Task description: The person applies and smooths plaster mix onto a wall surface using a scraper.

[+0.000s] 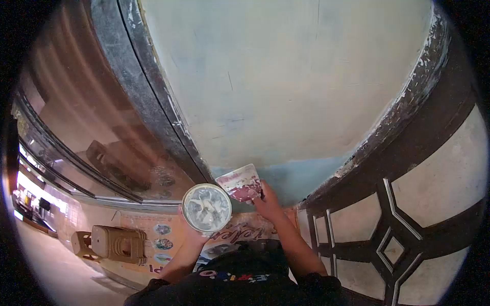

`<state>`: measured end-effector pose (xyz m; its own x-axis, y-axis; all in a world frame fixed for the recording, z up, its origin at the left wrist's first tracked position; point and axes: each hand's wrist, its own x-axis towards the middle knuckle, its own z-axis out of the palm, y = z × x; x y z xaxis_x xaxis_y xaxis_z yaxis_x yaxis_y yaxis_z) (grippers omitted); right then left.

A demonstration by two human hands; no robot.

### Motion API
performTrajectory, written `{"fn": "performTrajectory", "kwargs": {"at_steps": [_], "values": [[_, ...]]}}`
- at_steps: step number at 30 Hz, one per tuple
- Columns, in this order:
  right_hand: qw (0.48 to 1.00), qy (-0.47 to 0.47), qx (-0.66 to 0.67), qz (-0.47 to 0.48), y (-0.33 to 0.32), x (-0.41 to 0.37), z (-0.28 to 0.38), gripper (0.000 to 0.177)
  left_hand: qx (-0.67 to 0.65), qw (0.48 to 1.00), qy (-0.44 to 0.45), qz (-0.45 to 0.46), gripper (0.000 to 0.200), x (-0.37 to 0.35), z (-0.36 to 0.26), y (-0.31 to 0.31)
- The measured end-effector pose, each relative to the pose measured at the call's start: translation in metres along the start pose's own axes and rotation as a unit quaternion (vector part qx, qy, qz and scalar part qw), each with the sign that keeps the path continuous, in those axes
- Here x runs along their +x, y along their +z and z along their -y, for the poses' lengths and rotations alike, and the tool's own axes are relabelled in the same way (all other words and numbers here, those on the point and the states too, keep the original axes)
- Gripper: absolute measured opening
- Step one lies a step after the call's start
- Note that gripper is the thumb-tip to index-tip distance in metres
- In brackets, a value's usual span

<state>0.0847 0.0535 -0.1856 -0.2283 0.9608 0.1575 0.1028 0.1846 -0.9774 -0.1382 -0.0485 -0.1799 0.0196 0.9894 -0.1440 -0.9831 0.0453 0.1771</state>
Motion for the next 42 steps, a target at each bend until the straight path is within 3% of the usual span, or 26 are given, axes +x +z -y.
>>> {"fn": "performTrajectory", "kwargs": {"at_steps": [2,5,7,11,13,20,24,27,31,33,34,35,37,39,42], "values": [[1.0,-0.002,0.027,0.012,-0.01,-0.001,0.004,0.03,0.007,1.0,-0.007,0.015,0.075,0.007,0.007,0.01],[0.995,-0.036,-0.09,0.034,-0.032,-0.005,-0.005,0.031,0.008,1.0,-0.013,0.013,0.075,0.017,0.024,0.015],[0.999,-0.016,0.031,0.014,-0.04,-0.008,-0.026,0.031,0.012,1.0,-0.016,-0.001,0.075,0.018,0.03,0.012],[0.997,0.035,0.067,-0.004,-0.056,-0.017,-0.021,0.029,0.011,1.0,-0.002,0.004,0.077,0.024,0.046,0.013],[0.981,0.148,0.015,0.129,-0.071,-0.018,-0.003,0.027,0.013,0.999,0.015,-0.026,0.076,0.026,0.052,0.01],[0.97,0.122,0.071,0.199,-0.103,0.001,0.008,0.027,0.008,0.999,0.044,-0.017,0.071,0.025,0.085,0.042],[0.962,0.054,0.097,0.249,-0.116,0.011,0.012,0.029,-0.009,0.998,0.057,0.02,0.069,0.027,0.103,0.053],[0.953,0.053,0.136,0.265,-0.122,0.017,0.02,0.04,0.015,0.997,0.082,-0.006,0.073,0.033,0.115,0.053],[0.923,0.05,0.247,0.292,-0.133,0.022,0.016,0.045,0.041,0.993,0.11,-0.024,0.073,0.033,0.133,0.053],[0.859,0.123,0.353,0.35,-0.143,0.027,0.025,0.045,0.106,0.984,0.142,-0.024,0.074,0.034,0.141,0.066],[0.89,0.15,0.292,0.316,-0.146,0.027,0.031,0.041,0.041,0.991,0.123,-0.014,0.072,0.028,0.15,0.072],[0.889,0.151,0.29,0.322,-0.148,0.028,0.036,0.041,0.039,0.991,0.129,-0.015,0.072,0.028,0.156,0.071],[0.951,0.075,0.041,0.297,-0.151,0.033,0.041,0.039,0.004,0.994,0.108,0.008,0.075,0.028,0.166,0.066],[0.95,0.05,0.074,0.298,-0.149,0.036,0.037,0.048,0.004,0.994,0.113,0.009,0.077,0.027,0.174,0.063],[0.914,0.028,0.245,0.321,-0.148,0.035,0.051,0.067,0.039,0.99,0.131,-0.031,0.078,0.021,0.182,0.047]]}}
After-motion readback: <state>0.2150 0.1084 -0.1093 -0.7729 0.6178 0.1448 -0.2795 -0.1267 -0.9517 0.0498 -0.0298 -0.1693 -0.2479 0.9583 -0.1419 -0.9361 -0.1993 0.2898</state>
